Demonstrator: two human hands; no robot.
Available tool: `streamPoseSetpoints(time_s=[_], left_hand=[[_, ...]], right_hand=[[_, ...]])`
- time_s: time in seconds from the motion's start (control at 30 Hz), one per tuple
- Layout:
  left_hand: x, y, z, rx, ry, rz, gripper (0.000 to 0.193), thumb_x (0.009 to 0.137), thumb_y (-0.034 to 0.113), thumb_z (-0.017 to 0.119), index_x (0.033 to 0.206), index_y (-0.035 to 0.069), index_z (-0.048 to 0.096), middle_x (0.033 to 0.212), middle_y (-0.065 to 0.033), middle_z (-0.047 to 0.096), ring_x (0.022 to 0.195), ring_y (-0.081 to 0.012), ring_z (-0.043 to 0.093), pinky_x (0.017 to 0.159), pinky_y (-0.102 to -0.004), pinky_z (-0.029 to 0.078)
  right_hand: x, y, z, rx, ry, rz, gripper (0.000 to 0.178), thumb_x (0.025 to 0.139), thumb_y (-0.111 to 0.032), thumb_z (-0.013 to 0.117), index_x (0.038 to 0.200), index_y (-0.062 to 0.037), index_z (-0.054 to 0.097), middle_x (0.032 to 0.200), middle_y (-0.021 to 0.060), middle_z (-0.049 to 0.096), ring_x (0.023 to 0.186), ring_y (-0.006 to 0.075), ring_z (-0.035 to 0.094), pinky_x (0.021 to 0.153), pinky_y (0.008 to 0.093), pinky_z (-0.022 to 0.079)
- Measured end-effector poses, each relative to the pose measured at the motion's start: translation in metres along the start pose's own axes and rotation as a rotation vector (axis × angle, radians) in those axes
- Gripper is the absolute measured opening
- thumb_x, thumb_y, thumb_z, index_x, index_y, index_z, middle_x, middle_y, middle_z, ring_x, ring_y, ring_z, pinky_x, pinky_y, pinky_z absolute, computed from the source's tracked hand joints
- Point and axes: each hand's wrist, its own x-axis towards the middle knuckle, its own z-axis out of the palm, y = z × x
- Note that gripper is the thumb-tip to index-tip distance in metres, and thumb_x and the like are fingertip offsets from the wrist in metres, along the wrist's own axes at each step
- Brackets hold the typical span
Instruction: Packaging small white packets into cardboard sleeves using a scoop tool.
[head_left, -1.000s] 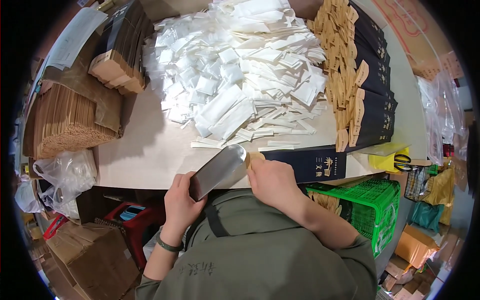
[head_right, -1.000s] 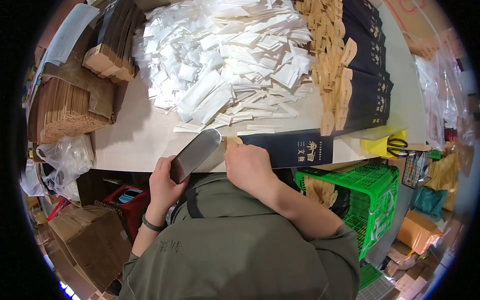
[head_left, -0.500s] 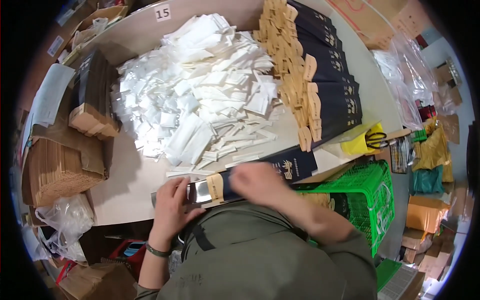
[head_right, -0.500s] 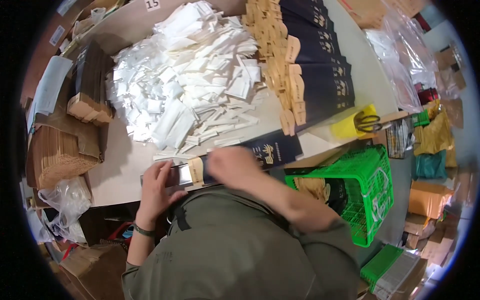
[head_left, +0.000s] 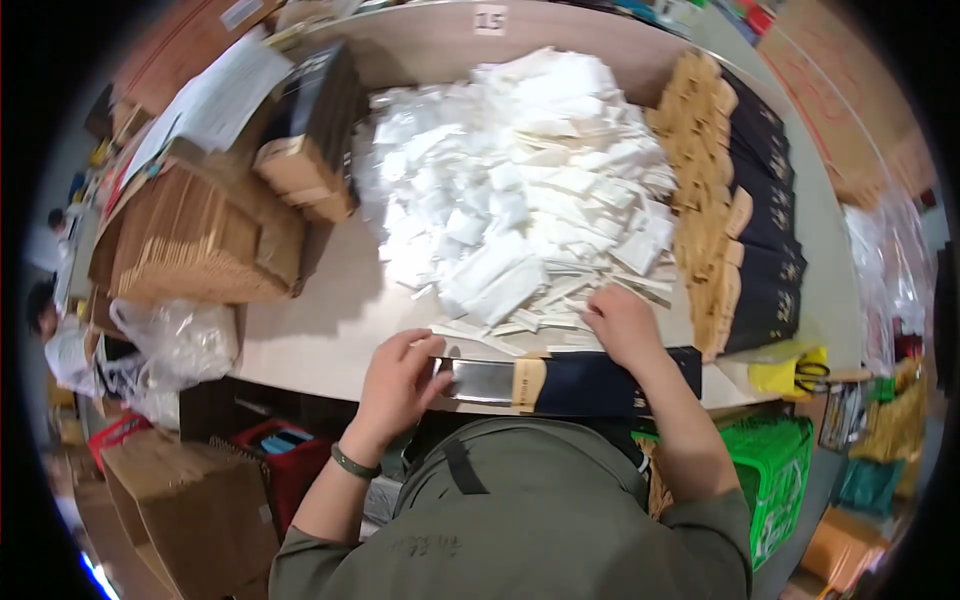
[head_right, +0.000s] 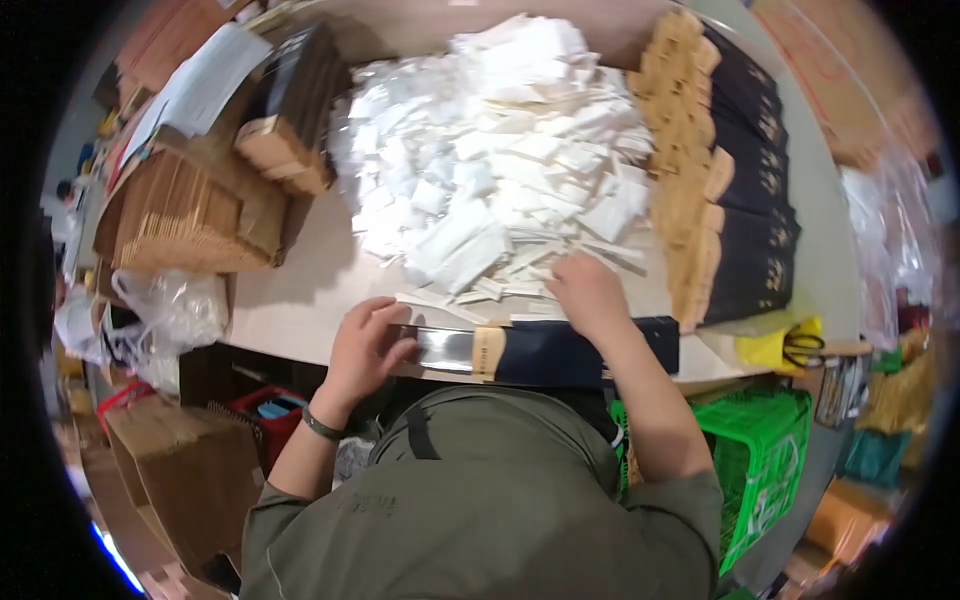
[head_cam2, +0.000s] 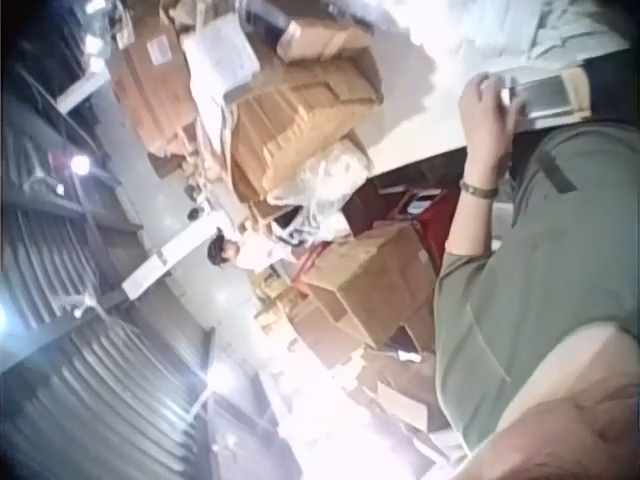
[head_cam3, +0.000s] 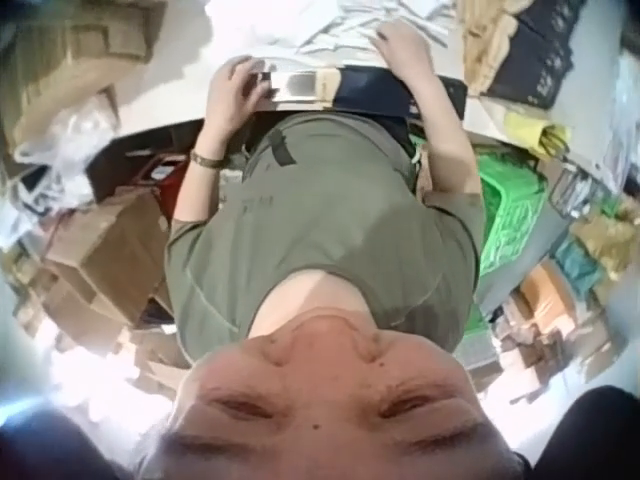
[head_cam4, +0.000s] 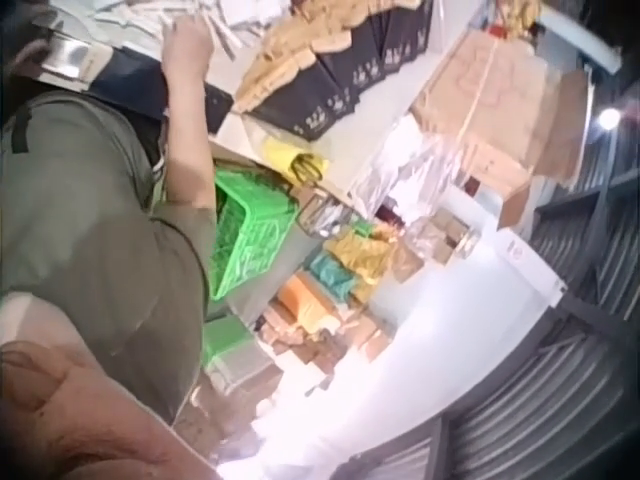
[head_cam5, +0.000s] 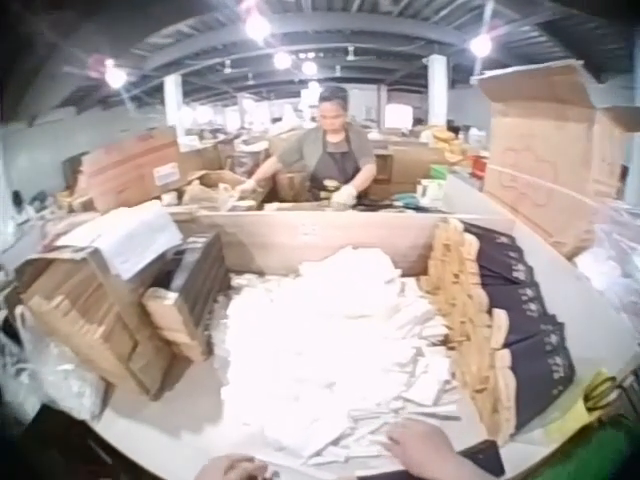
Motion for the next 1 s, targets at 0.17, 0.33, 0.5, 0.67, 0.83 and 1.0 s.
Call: streamPoseSetpoints(time_s=[0.17, 0.33, 0.5, 0.67, 0.83, 1.0], left_hand=[[0.015, -0.041, -0.018, -0.113, 0.150, -0.288, 0.027, 0.084, 0.007, 0.071, 0.111, 0.004, 0.066, 0.106, -0.0154, 0.066, 0.095, -0.0340, 0.065, 0.083, -0.0374, 0.053], [0.130, -0.041, -0.014, 0.058, 0.360, 0.181, 0.032, 0.079, 0.004, 0.070, 0.111, 0.008, 0.067, 0.112, -0.0096, 0.066, 0.105, -0.0334, 0.062, 0.087, -0.0425, 0.050], [0.166, -0.053, 0.009, 0.227, 0.054, 0.208, 0.022, 0.078, 0.006, 0.066, 0.101, 0.007, 0.068, 0.105, -0.0100, 0.066, 0.100, -0.0340, 0.062, 0.083, -0.0436, 0.050], [0.132, -0.039, -0.013, -0.024, 0.282, 0.083, 0.018, 0.082, 0.005, 0.063, 0.099, 0.005, 0.067, 0.090, -0.0144, 0.065, 0.087, -0.0376, 0.062, 0.076, -0.0426, 0.051], [0.023, -0.012, -0.017, -0.177, -0.183, 0.044, 0.024, 0.083, 0.010, 0.068, 0.108, 0.009, 0.066, 0.090, -0.0136, 0.063, 0.082, -0.0366, 0.062, 0.073, -0.0434, 0.051], [-0.019, 0.012, 0.004, -0.193, 0.008, -0.257, 0.038, 0.079, 0.012, 0.075, 0.114, 0.012, 0.062, 0.094, -0.0092, 0.061, 0.080, -0.0313, 0.062, 0.068, -0.0407, 0.050]], right_hand=[[0.012, -0.011, -0.029, -0.071, 0.039, -0.200, 0.009, 0.081, -0.014, 0.070, 0.081, -0.0075, 0.065, 0.079, 0.0103, 0.059, 0.081, 0.0320, 0.062, 0.069, 0.0432, 0.051], [0.094, -0.078, -0.020, -0.094, 0.070, -0.633, 0.008, 0.074, -0.006, 0.066, 0.079, -0.0067, 0.061, 0.079, 0.0105, 0.058, 0.076, 0.0314, 0.061, 0.068, 0.0423, 0.051], [0.116, -0.077, 0.025, -0.267, -0.243, -0.658, 0.009, 0.078, -0.005, 0.060, 0.083, -0.0034, 0.067, 0.089, 0.0168, 0.066, 0.088, 0.0344, 0.067, 0.075, 0.0421, 0.055], [0.107, -0.087, 0.010, -0.205, -0.180, -0.384, 0.008, 0.080, -0.007, 0.061, 0.082, -0.0038, 0.068, 0.087, 0.0181, 0.068, 0.084, 0.0339, 0.068, 0.071, 0.0419, 0.055], [0.094, -0.070, -0.008, 0.179, -0.003, 0.035, 0.014, 0.083, -0.014, 0.063, 0.080, -0.0001, 0.064, 0.074, 0.0161, 0.067, 0.070, 0.0335, 0.065, 0.061, 0.0399, 0.050], [0.046, -0.116, -0.023, 0.587, -0.123, 0.137, 0.014, 0.083, -0.014, 0.064, 0.080, -0.0003, 0.063, 0.068, 0.0136, 0.062, 0.061, 0.0267, 0.060, 0.057, 0.0364, 0.046]])
